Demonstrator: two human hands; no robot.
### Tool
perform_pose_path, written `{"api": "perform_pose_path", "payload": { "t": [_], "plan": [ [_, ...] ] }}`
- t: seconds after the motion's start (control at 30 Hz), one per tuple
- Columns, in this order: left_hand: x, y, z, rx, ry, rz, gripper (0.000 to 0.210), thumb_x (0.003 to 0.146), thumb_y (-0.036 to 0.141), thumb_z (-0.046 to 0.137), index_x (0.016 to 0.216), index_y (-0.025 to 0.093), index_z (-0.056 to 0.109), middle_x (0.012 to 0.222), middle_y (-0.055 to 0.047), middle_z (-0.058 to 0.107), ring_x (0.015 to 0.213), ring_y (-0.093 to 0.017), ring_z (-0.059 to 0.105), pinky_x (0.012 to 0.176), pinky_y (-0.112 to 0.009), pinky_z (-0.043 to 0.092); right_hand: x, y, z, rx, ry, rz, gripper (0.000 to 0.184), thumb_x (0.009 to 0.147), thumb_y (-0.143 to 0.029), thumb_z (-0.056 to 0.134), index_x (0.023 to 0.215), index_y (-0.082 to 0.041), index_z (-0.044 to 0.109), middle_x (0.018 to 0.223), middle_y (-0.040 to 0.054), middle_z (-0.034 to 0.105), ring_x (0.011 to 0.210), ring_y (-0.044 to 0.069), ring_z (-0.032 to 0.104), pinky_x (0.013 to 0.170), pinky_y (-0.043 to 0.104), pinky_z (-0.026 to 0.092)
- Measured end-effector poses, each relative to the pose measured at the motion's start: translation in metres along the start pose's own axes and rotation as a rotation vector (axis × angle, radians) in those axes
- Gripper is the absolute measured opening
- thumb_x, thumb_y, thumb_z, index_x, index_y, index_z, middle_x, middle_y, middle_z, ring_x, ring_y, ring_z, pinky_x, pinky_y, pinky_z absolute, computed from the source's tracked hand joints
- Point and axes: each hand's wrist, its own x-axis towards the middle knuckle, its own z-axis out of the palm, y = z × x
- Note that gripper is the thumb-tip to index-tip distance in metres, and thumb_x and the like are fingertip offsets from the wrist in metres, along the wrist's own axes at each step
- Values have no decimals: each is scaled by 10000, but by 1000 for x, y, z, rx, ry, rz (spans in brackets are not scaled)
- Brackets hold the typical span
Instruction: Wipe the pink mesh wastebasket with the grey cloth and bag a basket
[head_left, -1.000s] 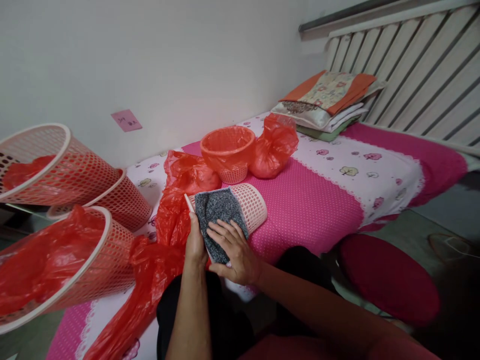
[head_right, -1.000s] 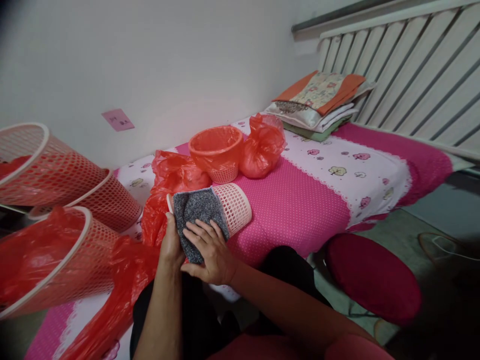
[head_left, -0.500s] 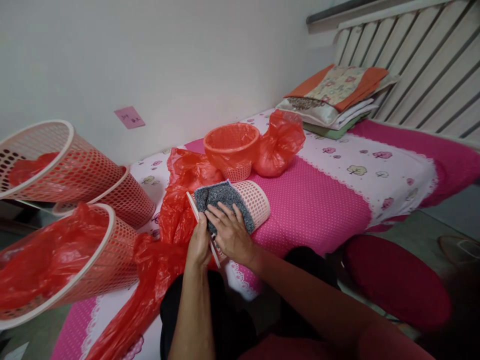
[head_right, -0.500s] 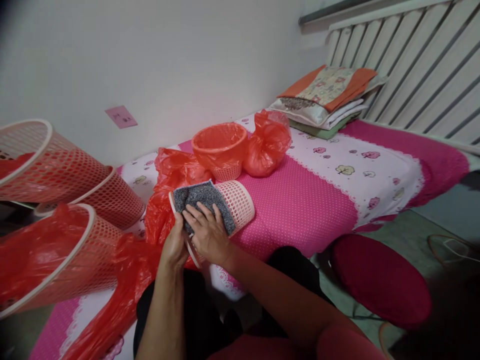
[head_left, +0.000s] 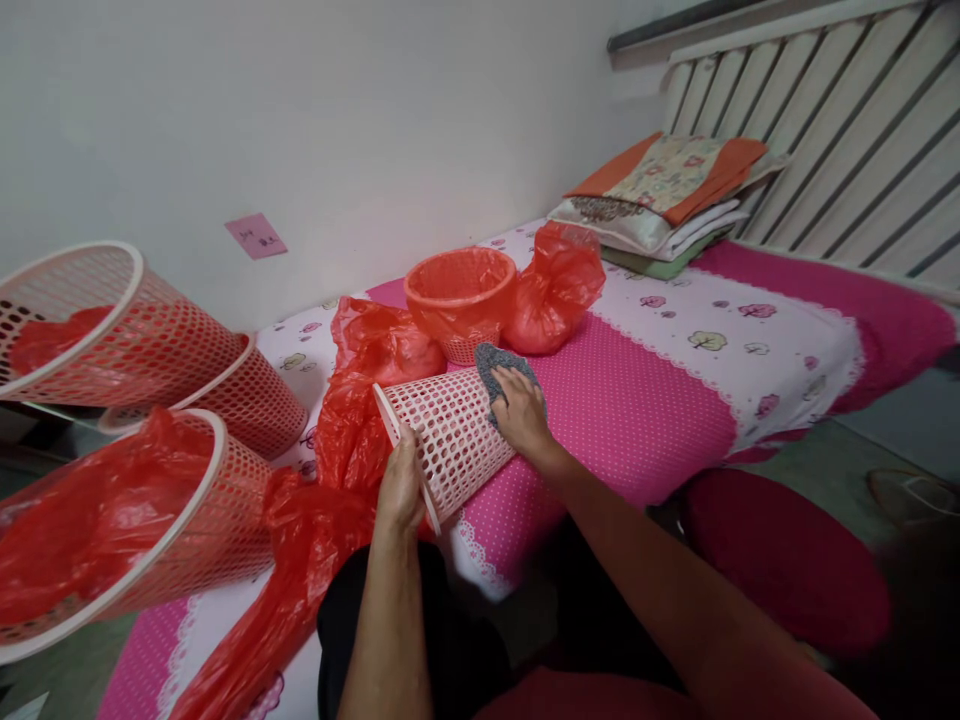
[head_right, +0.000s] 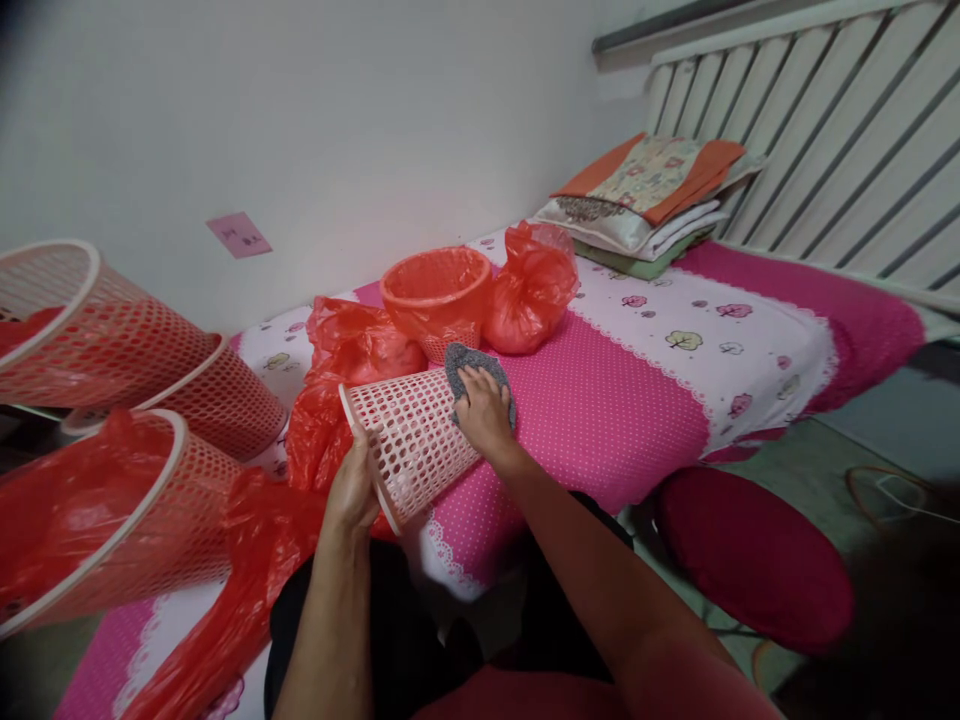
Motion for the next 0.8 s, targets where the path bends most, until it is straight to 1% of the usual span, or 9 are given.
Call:
{"api": "perform_pose_path", "payload": {
  "t": [0.13, 0.2, 0.3, 0.37, 0.43, 0.53, 0.6, 0.73, 0.8],
  "plan": [
    [-3, 3, 5, -18, 43, -26, 574, 1085, 576, 475, 1397, 133, 664, 1448, -216, 700, 1463, -328, 591, 1219, -503, 489, -18, 21, 0, 76, 107, -59, 506, 985, -394, 598, 1446, -197, 666, 1595, 158, 565, 1496, 358, 461, 1224, 599, 407],
    [-4, 3, 7, -31, 46, -30, 577, 1087, 578, 470, 1408, 137, 659, 1428, -215, 713, 1452, -322, 603, 1213, -495, 496, -28, 26, 0, 95, 177, -44, 459, 976, -384, 605, 1392, -213, 695, 1538, 162, 592, 1430, 359, 509, 1190, 611, 436],
    [-6, 5, 11, -56, 29, -41, 594, 1092, 581, 452, 1420, 127, 652, 1376, -223, 740, 1403, -322, 648, 1192, -499, 518, -40, 28, 2, 139, 254, -27, 335, 959, -308, 580, 1240, -216, 738, 1319, 152, 664, 1265, 333, 592, 1135, 590, 482],
    [-8, 7, 13, -81, 1, -49, 603, 1095, 582, 439, 1414, 120, 659, 1346, -226, 753, 1358, -326, 683, 1166, -505, 541, -46, 27, 3, 183, 259, -43, 260, 946, -279, 568, 1137, -218, 732, 1169, 129, 665, 1164, 312, 616, 1097, 561, 510],
    [-8, 9, 14, -108, -16, -55, 603, 1098, 576, 430, 1407, 113, 663, 1334, -231, 758, 1324, -326, 706, 1144, -508, 560, -52, 22, 3, 217, 231, -63, 210, 939, -261, 555, 1079, -228, 708, 1092, 105, 649, 1112, 298, 619, 1067, 541, 525],
    [-8, 9, 14, -136, 1, -59, 605, 1096, 576, 438, 1414, 109, 655, 1342, -234, 756, 1322, -320, 709, 1138, -499, 564, -61, 8, 2, 273, 170, -94, 161, 930, -236, 553, 1034, -234, 675, 1049, 85, 639, 1074, 282, 624, 1026, 510, 539],
    [-7, 8, 14, -155, -24, -57, 628, 1086, 607, 440, 1420, 122, 660, 1352, -225, 756, 1345, -314, 696, 1152, -486, 554, -65, -8, 2, 327, 123, -117, 139, 931, -220, 555, 1019, -235, 662, 1036, 76, 636, 1053, 268, 631, 1002, 482, 544],
    [-3, 2, 11, -214, -149, -31, 713, 1058, 696, 418, 1388, 132, 704, 1364, -207, 759, 1387, -309, 668, 1188, -458, 523, -57, -53, 0, 396, 49, -177, 132, 955, -192, 550, 1014, -242, 657, 1026, 64, 639, 1050, 250, 630, 999, 441, 531],
    [-1, 0, 8, -227, -150, -11, 710, 1048, 703, 450, 1359, 129, 727, 1358, -197, 765, 1393, -304, 663, 1206, -438, 506, -51, -78, 1, 391, 23, -236, 141, 955, -171, 557, 1022, -237, 663, 1040, 70, 650, 1065, 252, 619, 1013, 436, 518]
  ]
}}
